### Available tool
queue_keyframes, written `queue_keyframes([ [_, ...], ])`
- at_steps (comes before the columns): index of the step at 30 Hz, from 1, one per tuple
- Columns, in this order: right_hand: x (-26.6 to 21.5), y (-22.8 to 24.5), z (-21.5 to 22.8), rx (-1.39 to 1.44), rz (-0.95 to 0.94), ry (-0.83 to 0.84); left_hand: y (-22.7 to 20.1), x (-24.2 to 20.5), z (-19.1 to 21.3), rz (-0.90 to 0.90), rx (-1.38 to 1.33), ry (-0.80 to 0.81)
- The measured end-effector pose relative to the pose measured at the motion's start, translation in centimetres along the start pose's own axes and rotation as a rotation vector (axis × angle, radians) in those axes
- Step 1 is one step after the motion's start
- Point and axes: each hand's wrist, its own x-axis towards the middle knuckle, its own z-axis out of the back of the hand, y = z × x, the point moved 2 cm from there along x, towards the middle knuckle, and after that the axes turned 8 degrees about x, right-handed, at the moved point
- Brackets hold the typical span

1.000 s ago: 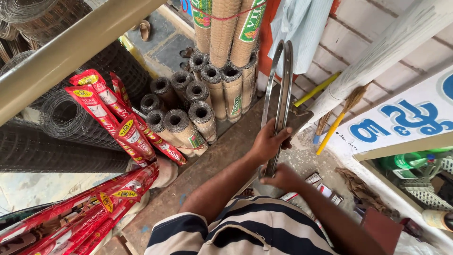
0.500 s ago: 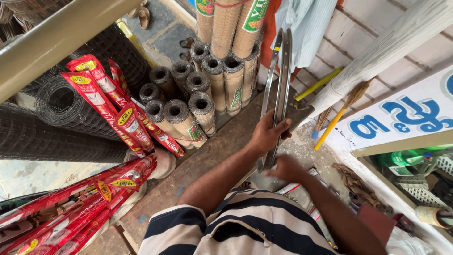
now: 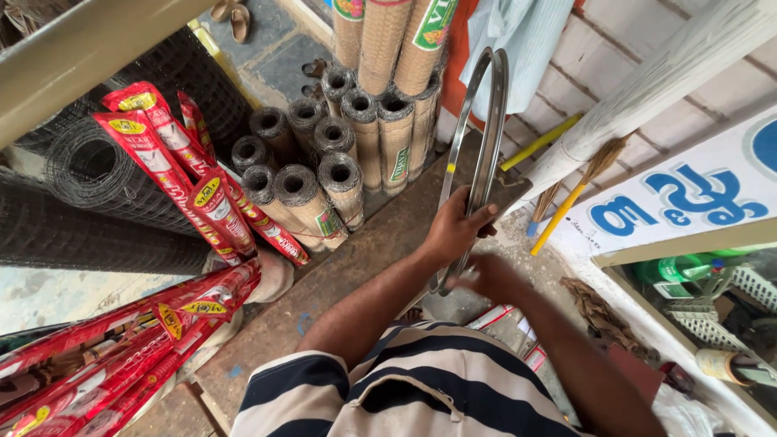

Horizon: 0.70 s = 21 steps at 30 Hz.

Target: The person sits on the floor and wipes a bicycle rim with a cloth, then stands to place the rim on a workbench and continues wiping it.

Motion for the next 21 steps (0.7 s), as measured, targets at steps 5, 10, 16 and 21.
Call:
queue_keyframes([
  [5,0.2,-1.9,-7.2,0.010,-0.079,0.086,0.2,1.0,0.0,0.039,0.040,-0.037],
  [10,-0.1,-1.9,-2.2,-0.058,-0.227,0.103,1.2,0.8,-0.3,-0.006,-0.015,0.007],
  [16,0.0,-1.2,0.4,0.052,-0.195,-0.018,2.2,0.6,-0.1,0.004,0.009,-0.005],
  [21,1.1,-2.3,-5.9,0.044,0.080,-0.036,2.1,2.1,-0.1,-0.022,0.029,-0.012],
])
